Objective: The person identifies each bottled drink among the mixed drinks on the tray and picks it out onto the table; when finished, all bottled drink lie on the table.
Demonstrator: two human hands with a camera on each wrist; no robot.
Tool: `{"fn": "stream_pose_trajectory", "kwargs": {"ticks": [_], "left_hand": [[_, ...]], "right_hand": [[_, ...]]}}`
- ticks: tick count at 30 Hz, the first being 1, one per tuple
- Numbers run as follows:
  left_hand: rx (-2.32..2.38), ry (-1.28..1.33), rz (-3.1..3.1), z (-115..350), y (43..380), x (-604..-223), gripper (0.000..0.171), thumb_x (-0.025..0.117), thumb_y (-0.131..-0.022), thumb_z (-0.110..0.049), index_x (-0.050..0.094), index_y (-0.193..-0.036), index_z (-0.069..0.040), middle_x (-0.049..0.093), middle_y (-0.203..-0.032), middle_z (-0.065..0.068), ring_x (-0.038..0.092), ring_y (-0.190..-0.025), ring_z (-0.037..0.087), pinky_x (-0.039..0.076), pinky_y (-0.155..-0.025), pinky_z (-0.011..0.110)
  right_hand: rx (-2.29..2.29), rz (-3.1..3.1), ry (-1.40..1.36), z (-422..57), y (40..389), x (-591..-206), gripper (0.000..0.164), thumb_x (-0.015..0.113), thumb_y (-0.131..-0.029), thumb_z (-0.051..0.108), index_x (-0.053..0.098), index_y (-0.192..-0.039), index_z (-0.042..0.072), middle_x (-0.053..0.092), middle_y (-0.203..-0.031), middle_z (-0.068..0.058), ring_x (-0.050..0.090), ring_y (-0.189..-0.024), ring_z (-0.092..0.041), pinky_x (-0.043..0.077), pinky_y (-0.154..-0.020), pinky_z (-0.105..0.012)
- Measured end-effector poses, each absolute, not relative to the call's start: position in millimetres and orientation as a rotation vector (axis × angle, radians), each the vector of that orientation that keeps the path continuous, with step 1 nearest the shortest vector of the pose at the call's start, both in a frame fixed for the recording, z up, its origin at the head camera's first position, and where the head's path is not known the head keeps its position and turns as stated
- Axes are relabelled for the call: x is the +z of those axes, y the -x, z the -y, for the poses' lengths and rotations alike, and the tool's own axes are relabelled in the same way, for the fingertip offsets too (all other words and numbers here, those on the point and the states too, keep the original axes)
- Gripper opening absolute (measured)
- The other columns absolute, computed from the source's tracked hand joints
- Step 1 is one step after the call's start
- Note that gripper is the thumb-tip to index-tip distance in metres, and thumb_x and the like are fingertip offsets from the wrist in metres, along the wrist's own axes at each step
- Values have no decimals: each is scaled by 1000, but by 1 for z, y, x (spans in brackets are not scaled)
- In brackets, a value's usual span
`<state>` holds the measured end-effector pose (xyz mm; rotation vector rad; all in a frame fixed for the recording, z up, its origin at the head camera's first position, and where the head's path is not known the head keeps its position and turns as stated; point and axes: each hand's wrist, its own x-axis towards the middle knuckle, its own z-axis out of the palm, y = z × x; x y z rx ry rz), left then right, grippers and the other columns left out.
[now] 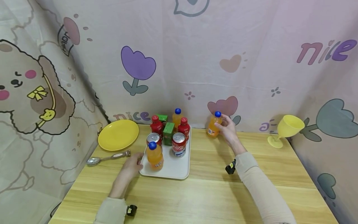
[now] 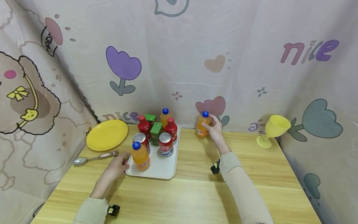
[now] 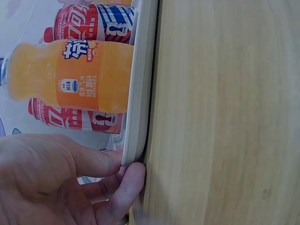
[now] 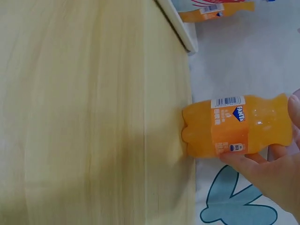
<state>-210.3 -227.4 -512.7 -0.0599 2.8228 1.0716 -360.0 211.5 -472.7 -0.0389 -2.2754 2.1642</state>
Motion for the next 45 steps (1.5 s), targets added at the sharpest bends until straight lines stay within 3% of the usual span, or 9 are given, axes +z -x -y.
{"fn": "stream_pose_trajectory", "kwargs": {"ticks": [5, 16, 24, 30, 35, 40, 45], "left_hand": [[1045, 57, -2840, 226, 209, -511, 56, 68, -89, 6, 55, -144, 9, 60, -91, 12, 56, -84, 24, 46, -72, 32], [1028, 75, -2829, 226, 209, -511, 57, 67, -90, 5, 54, -146, 8, 64, -96, 14, 59, -89, 26, 51, -77, 38], [1030, 61, -2840, 226, 210, -514, 57, 67, -90, 5, 54, -145, 8, 63, -95, 13, 58, -88, 26, 50, -78, 38], [1031, 53, -2838, 227, 209, -512, 58, 67, -90, 5, 54, -146, 9, 63, -95, 12, 58, -89, 26, 51, -78, 39], [1041, 61, -2823, 226, 207, -509, 57, 66, -92, 4, 52, -147, 9, 62, -95, 12, 56, -88, 25, 48, -76, 35], [1040, 54, -2831, 226, 206, -508, 57, 66, -92, 5, 52, -147, 9, 66, -101, 16, 59, -94, 28, 54, -86, 46], [1044, 49, -2833, 227, 207, -510, 57, 66, -92, 5, 52, -147, 10, 68, -104, 18, 61, -96, 30, 54, -91, 52]], "right_hand": [[2057, 2340, -28, -214, 360, -473, 60, 67, -103, 12, 43, -158, 12, 46, -164, -17, 48, -146, -36, 48, -118, -57], [1882, 2393, -122, -216, 357, -474, 63, 67, -102, 9, 39, -158, 3, 47, -160, -25, 44, -150, -41, 33, -129, -55], [1731, 2441, -194, -221, 355, -476, 62, 65, -104, 11, 37, -159, 1, 46, -157, -29, 46, -146, -47, 37, -126, -57], [1451, 2457, -188, -224, 330, -473, 54, 62, -106, 17, 43, -153, -1, 51, -146, -29, 51, -135, -46, 44, -117, -60], [1059, 2543, -408, -216, 300, -473, 51, 66, -103, 15, 51, -149, -2, 54, -140, -26, 53, -130, -45, 46, -112, -62], [685, 2621, -669, -209, 278, -481, 62, 73, -99, 17, 49, -155, 5, 49, -155, -25, 48, -141, -47, 43, -117, -66], [352, 2560, -836, -203, 273, -491, 69, 81, -92, 18, 52, -154, 7, 49, -156, -26, 48, -142, -50, 42, -119, -66]]}}
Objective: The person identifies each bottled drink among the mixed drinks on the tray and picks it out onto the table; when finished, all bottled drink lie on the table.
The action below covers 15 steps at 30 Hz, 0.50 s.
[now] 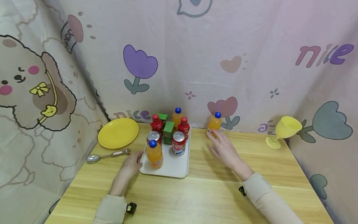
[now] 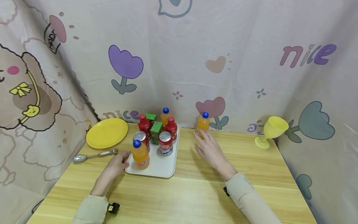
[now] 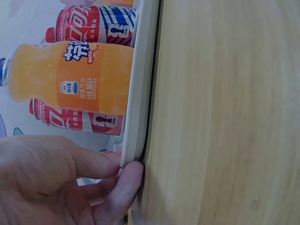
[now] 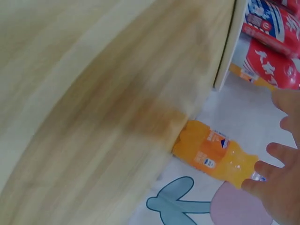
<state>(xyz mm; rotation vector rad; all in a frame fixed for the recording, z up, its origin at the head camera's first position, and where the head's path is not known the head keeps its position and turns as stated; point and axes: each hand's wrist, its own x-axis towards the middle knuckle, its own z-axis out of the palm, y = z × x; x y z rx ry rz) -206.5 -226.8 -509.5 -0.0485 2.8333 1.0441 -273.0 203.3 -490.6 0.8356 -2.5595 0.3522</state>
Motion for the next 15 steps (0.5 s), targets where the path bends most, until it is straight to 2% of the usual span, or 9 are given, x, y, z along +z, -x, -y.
{"fn": "stream_pose_trajectory", "kwargs": {"ticks": [3, 7, 15], "left_hand": [[1045, 55, -2831, 227, 206, -511, 57, 66, -92, 5, 52, -147, 10, 69, -108, 20, 62, -99, 31, 54, -94, 53], [1050, 56, -2825, 227, 206, -512, 58, 66, -92, 5, 51, -148, 10, 70, -114, 23, 64, -103, 32, 55, -97, 55], [1031, 36, -2847, 225, 207, -511, 58, 66, -91, 5, 52, -147, 9, 70, -114, 24, 64, -101, 34, 55, -96, 56]], "right_hand": [[273, 2541, -866, -198, 274, -493, 72, 83, -91, 20, 52, -155, 9, 49, -158, -24, 48, -143, -50, 41, -120, -65], [256, 2593, -872, -189, 278, -493, 74, 80, -94, 23, 47, -159, 12, 43, -163, -21, 45, -147, -49, 38, -122, -64], [405, 2783, -853, -162, 292, -487, 72, 58, -107, 42, 28, -168, 17, 29, -172, -19, 31, -157, -46, 31, -127, -66]]}}
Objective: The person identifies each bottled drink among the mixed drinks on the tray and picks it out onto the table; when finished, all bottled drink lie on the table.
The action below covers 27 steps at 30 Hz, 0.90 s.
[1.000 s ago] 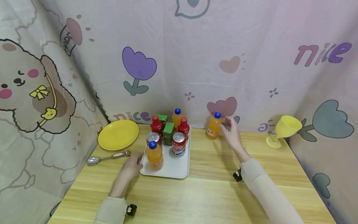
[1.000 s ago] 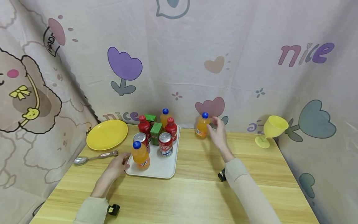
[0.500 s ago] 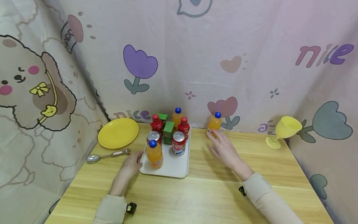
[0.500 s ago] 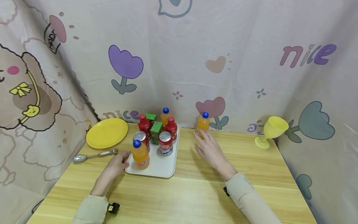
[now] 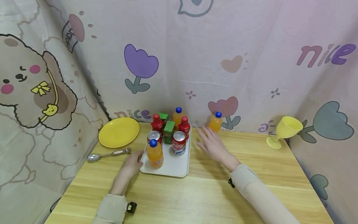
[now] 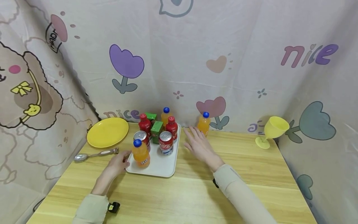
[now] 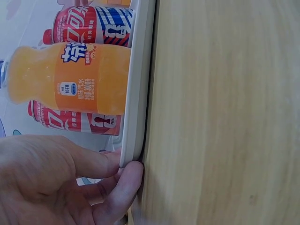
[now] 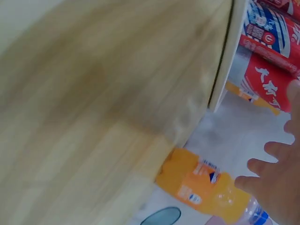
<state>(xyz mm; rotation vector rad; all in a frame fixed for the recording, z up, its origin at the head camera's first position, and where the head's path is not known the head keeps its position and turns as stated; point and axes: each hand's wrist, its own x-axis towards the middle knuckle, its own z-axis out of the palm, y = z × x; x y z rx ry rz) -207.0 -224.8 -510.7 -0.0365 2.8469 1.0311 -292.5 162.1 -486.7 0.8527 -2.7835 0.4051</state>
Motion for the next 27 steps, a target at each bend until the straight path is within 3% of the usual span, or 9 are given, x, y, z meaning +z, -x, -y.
{"fn": "stream_pose_trajectory", "kwargs": {"ticks": [4, 10, 17, 23, 27], "left_hand": [[1022, 38, -2856, 225, 208, -513, 58, 66, -91, 5, 53, -147, 9, 70, -111, 22, 64, -100, 32, 55, -95, 55], [1040, 41, -2846, 226, 207, -517, 58, 66, -91, 6, 52, -147, 10, 70, -114, 23, 64, -102, 32, 56, -96, 55], [1050, 47, -2842, 225, 206, -516, 58, 66, -91, 6, 52, -148, 9, 70, -120, 26, 65, -107, 36, 54, -100, 57], [1028, 46, -2852, 226, 206, -516, 58, 66, -92, 6, 52, -148, 9, 70, -121, 26, 65, -110, 38, 54, -102, 58], [1010, 43, -2868, 226, 207, -515, 57, 67, -91, 5, 53, -147, 9, 70, -110, 21, 64, -101, 33, 55, -97, 56]], "right_hand": [[636, 2830, -819, -149, 304, -484, 71, 50, -110, 45, 21, -170, 19, 26, -174, -17, 30, -159, -42, 27, -129, -63], [971, 2858, -778, -136, 319, -487, 71, 53, -110, 37, 20, -170, 19, 27, -173, -18, 30, -159, -43, 27, -128, -65], [1529, 2763, -661, -118, 335, -490, 68, 52, -111, 35, 25, -167, 7, 38, -167, -23, 41, -152, -45, 36, -126, -61], [1921, 2647, -470, -105, 338, -492, 69, 60, -107, 38, 31, -165, 13, 45, -161, -22, 46, -149, -46, 41, -123, -58], [1984, 2638, -439, -98, 339, -492, 70, 65, -105, 37, 34, -164, 17, 44, -163, -18, 44, -151, -44, 39, -125, -57]]}}
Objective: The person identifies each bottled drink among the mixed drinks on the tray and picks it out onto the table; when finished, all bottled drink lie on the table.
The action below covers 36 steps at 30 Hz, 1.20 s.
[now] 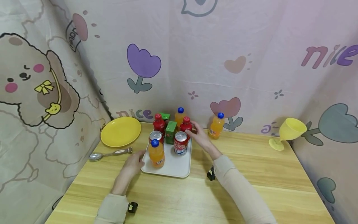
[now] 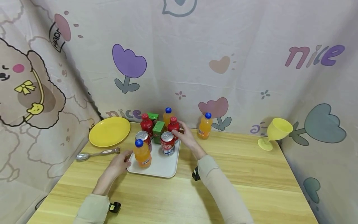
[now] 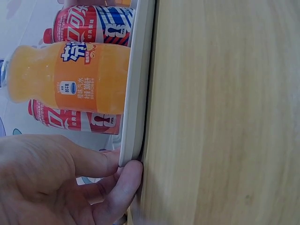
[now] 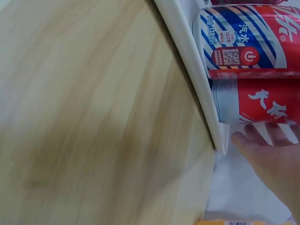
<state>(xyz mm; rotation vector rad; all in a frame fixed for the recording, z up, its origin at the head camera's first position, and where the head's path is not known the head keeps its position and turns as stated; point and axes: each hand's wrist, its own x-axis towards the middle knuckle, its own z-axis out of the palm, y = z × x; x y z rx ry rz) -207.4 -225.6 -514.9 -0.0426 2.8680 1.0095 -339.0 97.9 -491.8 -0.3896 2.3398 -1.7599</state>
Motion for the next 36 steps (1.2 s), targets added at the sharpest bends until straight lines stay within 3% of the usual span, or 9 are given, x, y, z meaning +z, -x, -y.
{"fn": "stream_pose_trajectory", "kwargs": {"ticks": [7, 23, 27, 33, 36], "left_hand": [[1029, 63, -2856, 225, 206, -514, 58, 66, -91, 6, 53, -147, 9, 67, -102, 16, 61, -95, 28, 55, -90, 50], [1044, 46, -2853, 225, 206, -513, 58, 65, -91, 6, 52, -147, 9, 66, -99, 15, 59, -91, 26, 55, -83, 44], [1022, 31, -2862, 226, 207, -513, 58, 66, -91, 5, 53, -147, 9, 67, -101, 17, 61, -93, 28, 55, -88, 49], [1011, 23, -2870, 226, 207, -514, 58, 67, -91, 5, 53, -147, 9, 69, -120, 27, 65, -109, 39, 54, -101, 59], [1005, 30, -2868, 226, 207, -514, 58, 66, -91, 5, 52, -147, 9, 68, -124, 30, 65, -113, 42, 53, -103, 61]], "right_hand": [[-1798, -2275, 437, -94, 343, -494, 68, 63, -106, 29, 32, -165, 16, 39, -168, -18, 37, -155, -42, 36, -127, -57], [-1948, -2298, 392, -90, 338, -496, 61, 65, -106, 21, 38, -160, 14, 48, -159, -19, 52, -143, -46, 49, -117, -55], [-2012, -2298, 344, -92, 335, -490, 60, 66, -105, 20, 40, -159, 16, 52, -155, -17, 54, -141, -41, 52, -114, -54], [-2080, -2334, 366, -97, 332, -471, 58, 68, -103, 17, 45, -156, 19, 57, -150, -16, 60, -133, -42, 58, -106, -55], [-2085, -2375, 378, -101, 330, -460, 58, 71, -102, 19, 48, -155, 20, 60, -147, -15, 62, -131, -40, 56, -109, -55]]}}
